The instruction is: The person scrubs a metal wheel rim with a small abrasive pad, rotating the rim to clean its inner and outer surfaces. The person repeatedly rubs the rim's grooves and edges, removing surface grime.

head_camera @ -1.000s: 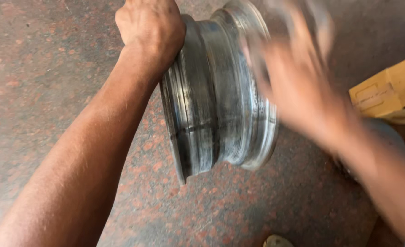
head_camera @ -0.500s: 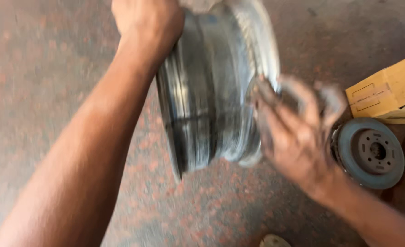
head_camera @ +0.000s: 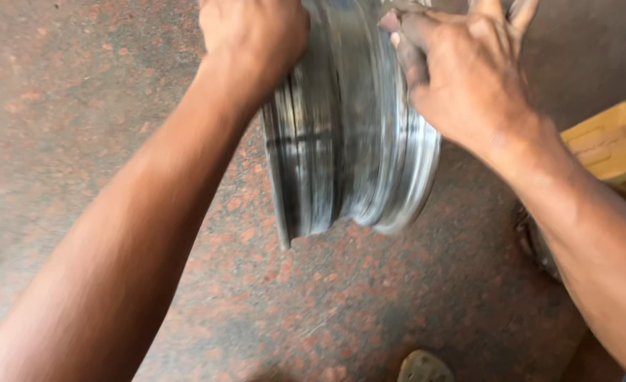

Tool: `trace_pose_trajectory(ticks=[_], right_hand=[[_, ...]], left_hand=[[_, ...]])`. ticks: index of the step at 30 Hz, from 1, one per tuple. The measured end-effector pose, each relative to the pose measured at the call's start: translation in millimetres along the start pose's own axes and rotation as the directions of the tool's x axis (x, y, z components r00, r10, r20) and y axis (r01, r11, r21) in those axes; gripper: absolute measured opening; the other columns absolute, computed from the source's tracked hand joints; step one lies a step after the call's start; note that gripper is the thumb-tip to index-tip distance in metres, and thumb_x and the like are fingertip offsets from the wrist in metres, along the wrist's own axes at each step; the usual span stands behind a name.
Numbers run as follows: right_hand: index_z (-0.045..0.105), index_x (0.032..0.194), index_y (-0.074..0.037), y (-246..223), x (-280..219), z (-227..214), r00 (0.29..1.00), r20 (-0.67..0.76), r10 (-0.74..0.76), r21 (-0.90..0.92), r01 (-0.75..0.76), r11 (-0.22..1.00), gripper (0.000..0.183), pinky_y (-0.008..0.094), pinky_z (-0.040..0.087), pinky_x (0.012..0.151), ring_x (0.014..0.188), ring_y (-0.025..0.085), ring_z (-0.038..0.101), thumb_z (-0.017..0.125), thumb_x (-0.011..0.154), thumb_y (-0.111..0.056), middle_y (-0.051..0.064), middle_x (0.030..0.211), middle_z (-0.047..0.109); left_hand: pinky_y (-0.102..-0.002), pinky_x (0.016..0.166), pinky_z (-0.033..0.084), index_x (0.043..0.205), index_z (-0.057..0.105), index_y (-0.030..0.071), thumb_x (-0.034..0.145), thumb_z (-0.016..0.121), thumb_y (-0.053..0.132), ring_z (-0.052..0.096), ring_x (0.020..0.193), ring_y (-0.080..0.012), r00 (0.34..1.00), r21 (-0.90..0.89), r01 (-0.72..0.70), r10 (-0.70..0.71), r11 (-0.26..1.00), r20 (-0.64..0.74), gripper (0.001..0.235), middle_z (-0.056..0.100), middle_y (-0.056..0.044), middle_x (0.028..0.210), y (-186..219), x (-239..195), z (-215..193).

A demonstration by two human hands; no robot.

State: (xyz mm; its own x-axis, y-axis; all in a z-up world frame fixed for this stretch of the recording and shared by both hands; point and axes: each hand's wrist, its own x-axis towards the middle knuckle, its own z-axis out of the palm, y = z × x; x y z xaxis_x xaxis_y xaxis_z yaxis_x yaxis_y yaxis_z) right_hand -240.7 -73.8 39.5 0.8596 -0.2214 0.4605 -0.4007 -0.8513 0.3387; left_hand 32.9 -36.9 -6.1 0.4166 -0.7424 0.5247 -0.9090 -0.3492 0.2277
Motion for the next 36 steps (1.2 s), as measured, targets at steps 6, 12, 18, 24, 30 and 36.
trace_pose_trajectory(ticks=[6,12,18,24,30,36], right_hand=[[0.078,0.125,-0.005,-51.7,-70.5,-5.3,0.988,-0.153,0.035,-0.069,-0.046,0.997,0.031,0.042,0.02,0.113,0.134,0.02,0.05,0.083,0.098,-0.02,0.008,0.123,0.082],[0.079,0.122,-0.004,-7.2,-18.4,13.3,0.987,-0.158,-0.003,0.034,0.008,0.999,0.033,0.049,0.019,0.112,0.141,0.025,0.042,0.078,0.089,-0.004,0.01,0.132,0.077],[0.074,0.135,-0.008,-33.4,-52.4,16.0,0.979,-0.202,0.009,-0.102,-0.03,0.994,0.032,0.039,0.019,0.118,0.142,0.016,0.038,0.082,0.105,-0.016,0.001,0.137,0.075],[0.076,0.127,-0.005,-0.2,-8.4,24.4,0.989,-0.146,0.031,0.055,-0.023,0.998,0.035,0.054,0.019,0.112,0.142,0.029,0.041,0.077,0.092,-0.003,0.009,0.131,0.076],[0.078,0.132,-0.008,-11.8,-26.9,27.9,0.982,-0.189,0.019,-0.051,-0.029,0.998,0.03,0.05,0.019,0.117,0.14,0.022,0.044,0.08,0.103,-0.016,0.005,0.134,0.077],[0.077,0.128,-0.013,-11.2,-19.6,18.9,0.976,-0.216,0.04,-0.097,-0.062,0.993,0.054,0.053,0.021,0.109,0.132,0.027,0.046,0.076,0.075,-0.021,0.004,0.129,0.077]], left_hand=[[-0.054,0.065,0.058,0.086,0.078,0.007,0.084,0.066,0.017,0.073,0.074,-0.0433,0.968,-0.011,-0.077,0.072,0.997,-0.241,0.015,0.075,-0.021,0.08,-8.3,-8.4,5.6],[-0.055,0.071,0.058,0.083,0.076,0.005,0.083,0.067,0.018,0.072,0.077,-0.0446,0.994,-0.19,0.095,-0.104,0.977,-0.04,0.016,0.072,-0.023,0.076,-16.2,15.6,4.8],[-0.052,0.072,0.058,0.085,0.077,0.003,0.081,0.068,0.017,0.072,0.078,-0.0443,0.99,-0.156,0.017,-0.039,0.988,-0.137,0.017,0.073,-0.024,0.083,-17.3,13.6,7.0],[-0.052,0.065,0.057,0.083,0.077,0.007,0.085,0.065,0.017,0.073,0.072,-0.0405,0.998,-0.104,0.025,-0.031,0.994,-0.055,0.016,0.073,-0.022,0.077,-15.2,20.4,9.1],[-0.05,0.068,0.058,0.082,0.076,0.005,0.084,0.064,0.015,0.073,0.072,-0.0393,0.996,-0.146,0.069,-0.076,0.987,-0.047,0.015,0.073,-0.021,0.076,-20.0,17.7,18.1],[-0.051,0.062,0.059,0.088,0.077,0.007,0.076,0.07,0.023,0.072,0.07,-0.0425,0.98,-0.041,0.001,-0.009,0.999,-0.201,0.021,0.073,-0.021,0.08,-24.7,21.3,16.5]])
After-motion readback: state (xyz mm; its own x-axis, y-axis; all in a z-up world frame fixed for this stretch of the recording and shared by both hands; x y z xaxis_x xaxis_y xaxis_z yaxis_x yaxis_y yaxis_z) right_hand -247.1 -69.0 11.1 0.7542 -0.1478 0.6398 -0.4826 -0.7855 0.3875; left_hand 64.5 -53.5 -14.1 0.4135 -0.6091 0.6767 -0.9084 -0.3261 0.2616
